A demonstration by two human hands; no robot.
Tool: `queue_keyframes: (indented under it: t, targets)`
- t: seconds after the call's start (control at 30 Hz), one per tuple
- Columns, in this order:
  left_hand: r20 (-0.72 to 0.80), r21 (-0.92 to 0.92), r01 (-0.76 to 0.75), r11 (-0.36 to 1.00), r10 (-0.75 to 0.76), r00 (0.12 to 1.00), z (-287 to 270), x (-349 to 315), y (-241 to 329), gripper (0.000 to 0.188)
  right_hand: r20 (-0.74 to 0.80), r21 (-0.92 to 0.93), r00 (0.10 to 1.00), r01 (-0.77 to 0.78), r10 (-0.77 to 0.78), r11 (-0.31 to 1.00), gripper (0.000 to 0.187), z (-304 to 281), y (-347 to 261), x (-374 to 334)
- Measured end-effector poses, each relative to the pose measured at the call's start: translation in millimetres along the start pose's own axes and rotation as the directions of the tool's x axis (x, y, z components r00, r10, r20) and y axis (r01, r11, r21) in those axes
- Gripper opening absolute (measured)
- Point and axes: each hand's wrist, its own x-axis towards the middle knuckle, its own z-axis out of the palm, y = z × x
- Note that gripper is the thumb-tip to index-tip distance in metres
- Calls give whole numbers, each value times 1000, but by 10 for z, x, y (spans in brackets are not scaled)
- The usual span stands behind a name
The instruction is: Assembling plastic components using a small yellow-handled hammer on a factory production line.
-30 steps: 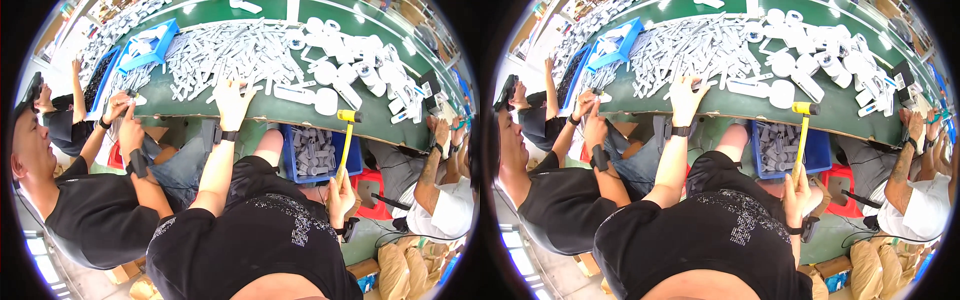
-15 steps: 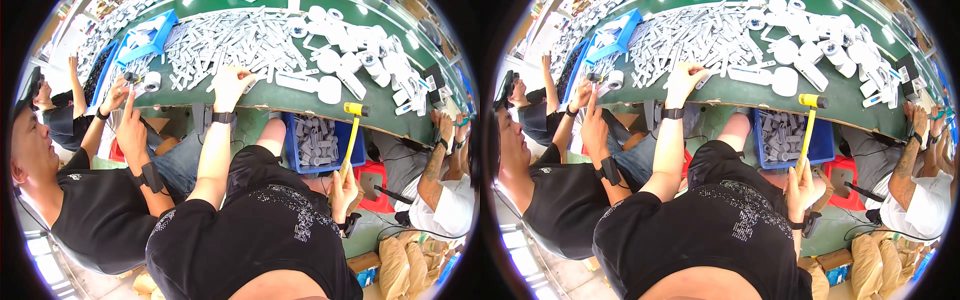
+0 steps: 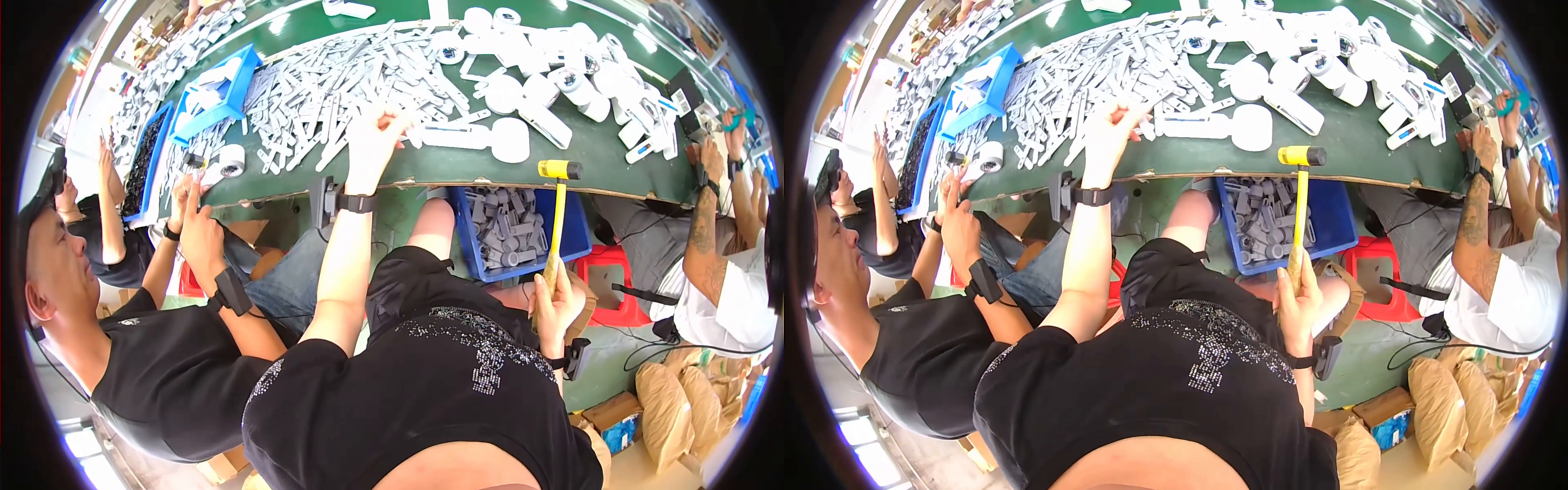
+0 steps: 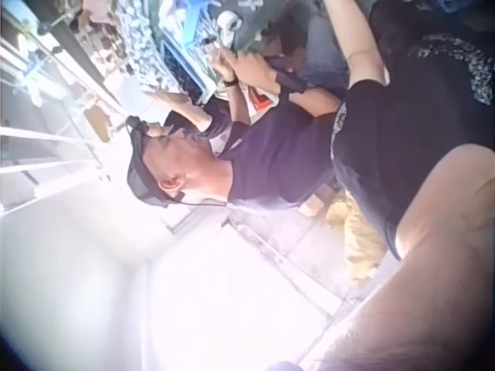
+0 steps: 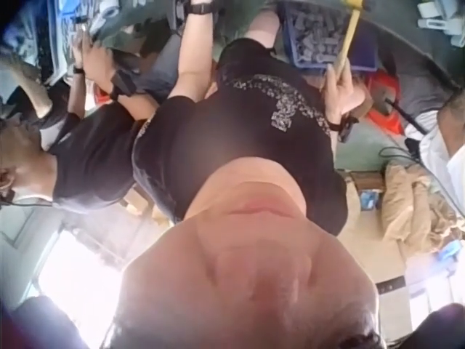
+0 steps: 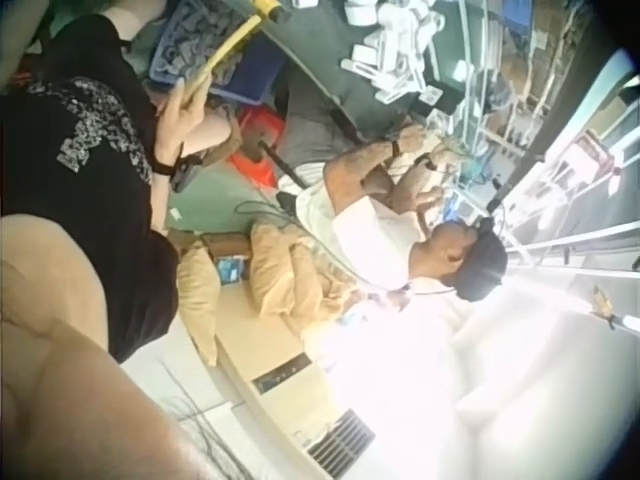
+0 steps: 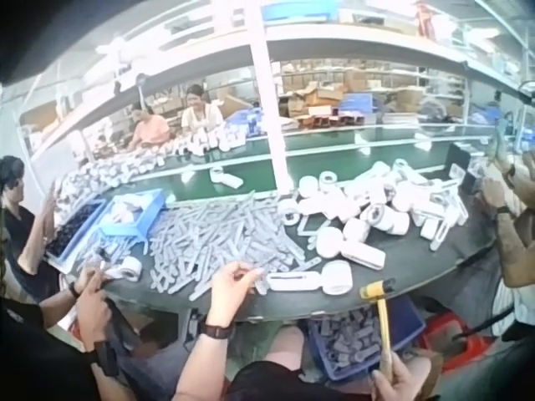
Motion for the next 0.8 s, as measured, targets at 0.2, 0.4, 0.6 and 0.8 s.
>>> queue_keyframes:
  t: [0.2, 0.4, 0.6, 0.8]
  targets:
    - [85, 15, -277, 961, 274, 958, 285, 207, -146, 10, -1, -13, 1000, -3, 3, 1000, 53, 23, -7, -23]
    - [286, 460, -666, 587, 612, 737, 569, 140, -69, 10, 14, -64, 1000, 7, -6, 998, 52, 53, -13, -31]
    - [123, 511, -529, 678, 551, 825, 820, -146, -77, 10, -7, 22, 997, -78, 78, 997, 53, 77, 38, -41]
    - [23, 706, -510, 492, 704, 710, 851, -238, 59, 8, 4, 24, 998, -55, 55, 998, 52, 59, 52, -45]
